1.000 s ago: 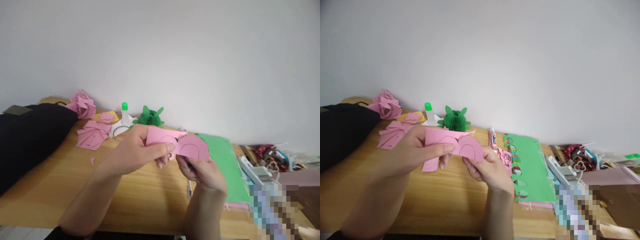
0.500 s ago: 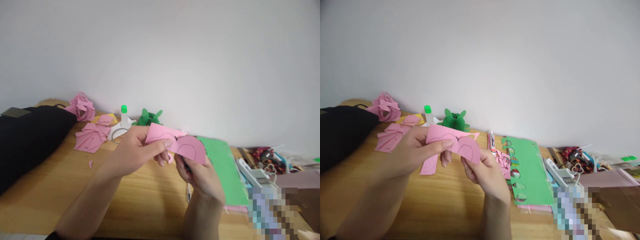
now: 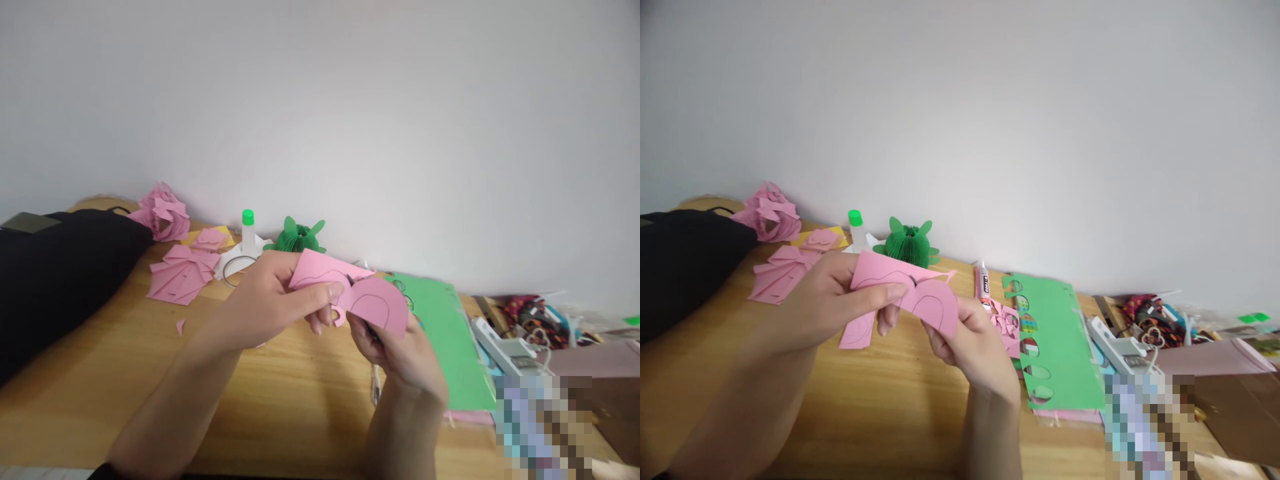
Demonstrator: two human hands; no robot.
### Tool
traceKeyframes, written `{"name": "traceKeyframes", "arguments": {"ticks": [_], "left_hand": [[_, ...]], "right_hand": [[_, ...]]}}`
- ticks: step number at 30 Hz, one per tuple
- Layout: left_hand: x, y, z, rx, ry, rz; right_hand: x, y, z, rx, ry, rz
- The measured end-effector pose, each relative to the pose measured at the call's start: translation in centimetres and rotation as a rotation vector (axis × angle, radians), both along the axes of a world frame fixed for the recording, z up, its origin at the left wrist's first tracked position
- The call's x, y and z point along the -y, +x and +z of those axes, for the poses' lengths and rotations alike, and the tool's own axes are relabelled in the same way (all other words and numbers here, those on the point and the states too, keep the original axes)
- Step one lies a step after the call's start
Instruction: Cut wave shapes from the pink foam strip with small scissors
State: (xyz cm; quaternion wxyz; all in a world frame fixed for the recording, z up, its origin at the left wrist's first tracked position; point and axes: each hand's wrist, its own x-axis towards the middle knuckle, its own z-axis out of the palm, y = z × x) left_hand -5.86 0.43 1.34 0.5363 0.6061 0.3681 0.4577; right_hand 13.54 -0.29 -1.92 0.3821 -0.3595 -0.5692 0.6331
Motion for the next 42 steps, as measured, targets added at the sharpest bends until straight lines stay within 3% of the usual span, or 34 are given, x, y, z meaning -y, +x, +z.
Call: {"name": "traceKeyframes", "arguments": {"ticks": [9,23,32,42], "left_hand": [[-0.1,0.0,-0.1,-0.012,-0.003,-0.039],[-0.1,0.0,-0.2,0.011,-0.033,-0.03],[0.1,-0.1,0.0,0.065,-0.056,-0.021],[0.0,0.0,0.0,0.054,-0.081,-0.055]], "right_hand": [[-0.2,0.2,-1.3,0.044,0.009,-0.058],[-0.3,0.3,-0.6,0.036,0.034,-0.009],[0.0,-0.5,1.6,0.017,0.015,0.033],[-0.2,-0.5,1.0,-0.024,-0.011,0.028]]}}
